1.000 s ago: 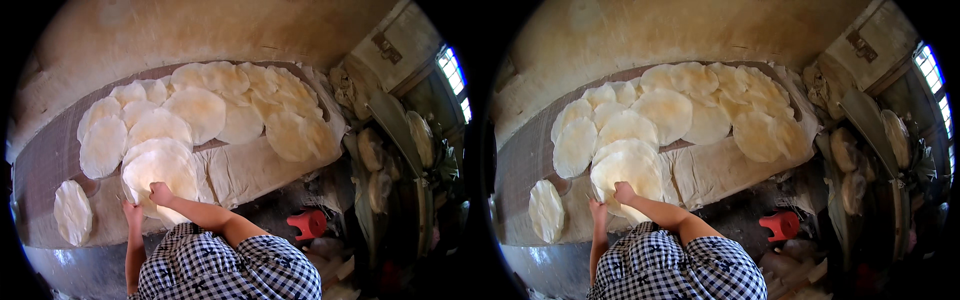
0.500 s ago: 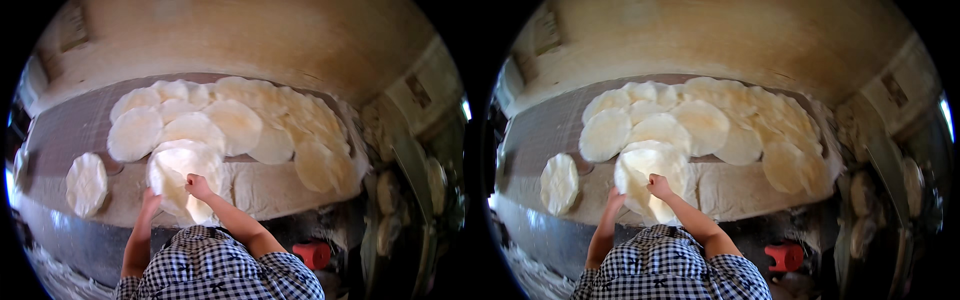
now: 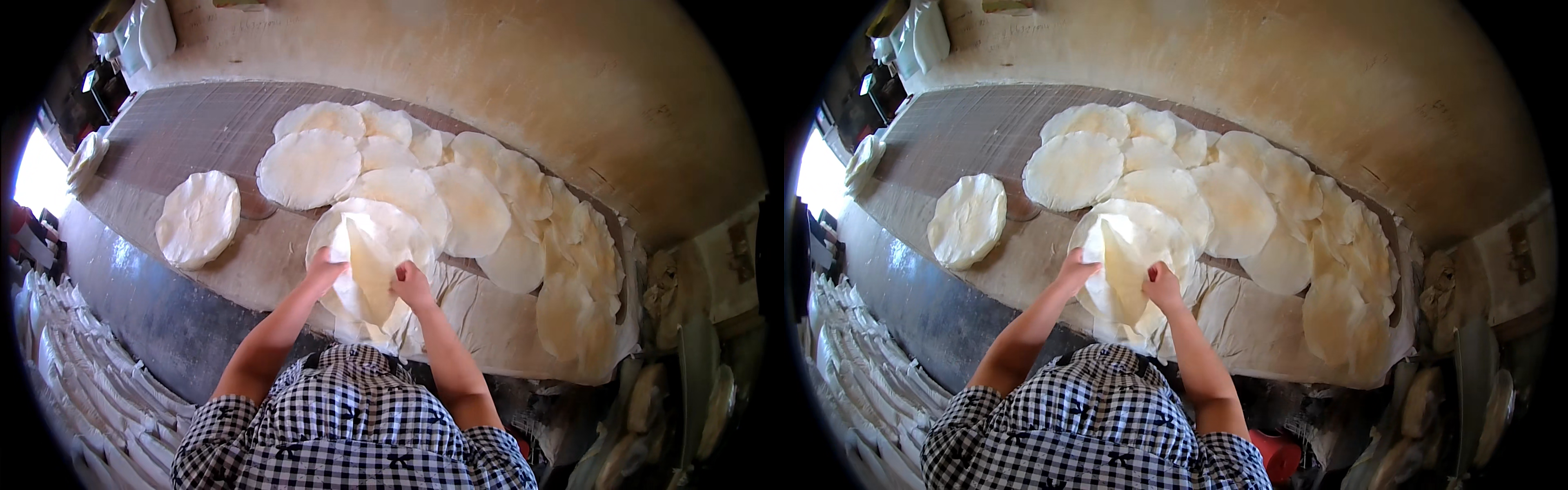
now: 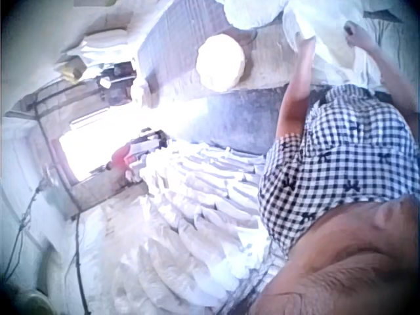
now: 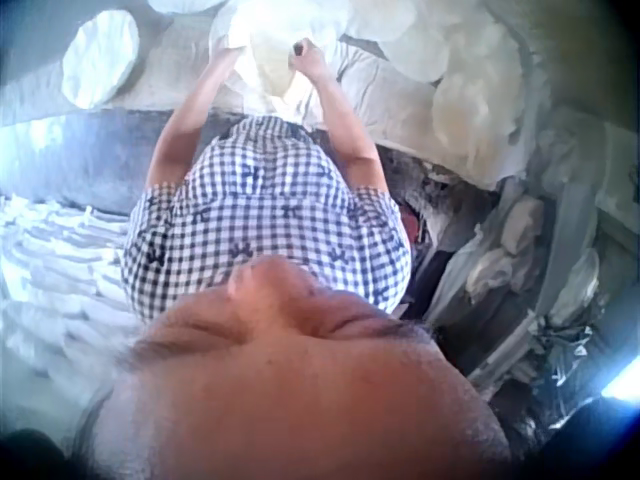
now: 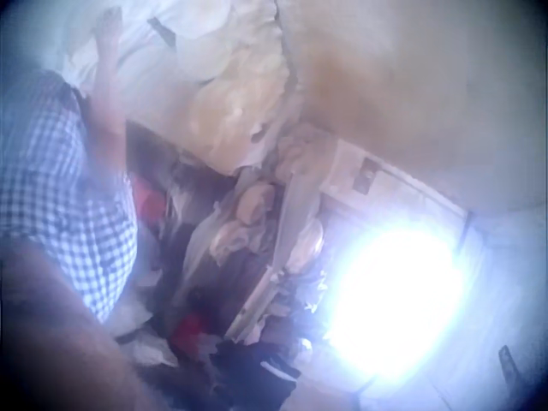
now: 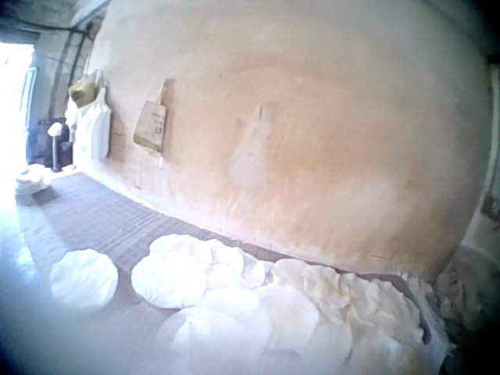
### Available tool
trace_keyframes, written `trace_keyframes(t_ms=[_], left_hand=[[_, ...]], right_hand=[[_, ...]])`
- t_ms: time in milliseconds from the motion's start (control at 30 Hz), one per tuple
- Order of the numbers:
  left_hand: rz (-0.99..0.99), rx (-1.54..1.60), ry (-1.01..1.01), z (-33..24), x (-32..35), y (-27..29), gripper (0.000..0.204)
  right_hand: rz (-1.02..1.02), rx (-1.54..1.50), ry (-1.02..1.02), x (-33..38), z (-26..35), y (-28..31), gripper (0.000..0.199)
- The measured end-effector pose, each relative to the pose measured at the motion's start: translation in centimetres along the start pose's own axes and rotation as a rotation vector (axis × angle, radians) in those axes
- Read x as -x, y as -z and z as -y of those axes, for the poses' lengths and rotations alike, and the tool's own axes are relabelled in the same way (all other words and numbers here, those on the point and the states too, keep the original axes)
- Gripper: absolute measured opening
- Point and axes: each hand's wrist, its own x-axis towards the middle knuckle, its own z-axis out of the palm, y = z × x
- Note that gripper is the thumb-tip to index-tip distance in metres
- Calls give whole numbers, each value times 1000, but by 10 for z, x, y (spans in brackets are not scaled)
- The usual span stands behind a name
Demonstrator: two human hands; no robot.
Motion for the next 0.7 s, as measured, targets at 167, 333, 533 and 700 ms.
trace_keyframes(t_ms=[167,333,533,700], left_hand=[[165,-173,-70,-28,28,-30,33],[-133,-24,-19,-18,24,-6,32],[150,97,52,-21,45,45,45],[134,11,158,-99,40,24,42]], right_hand=[[-51,351,253,-13,71,-5,17],[23,524,293,-60,33,41,29],[145,26,35,-19,113,79,17],[184,690,596,7,147,62,13]])
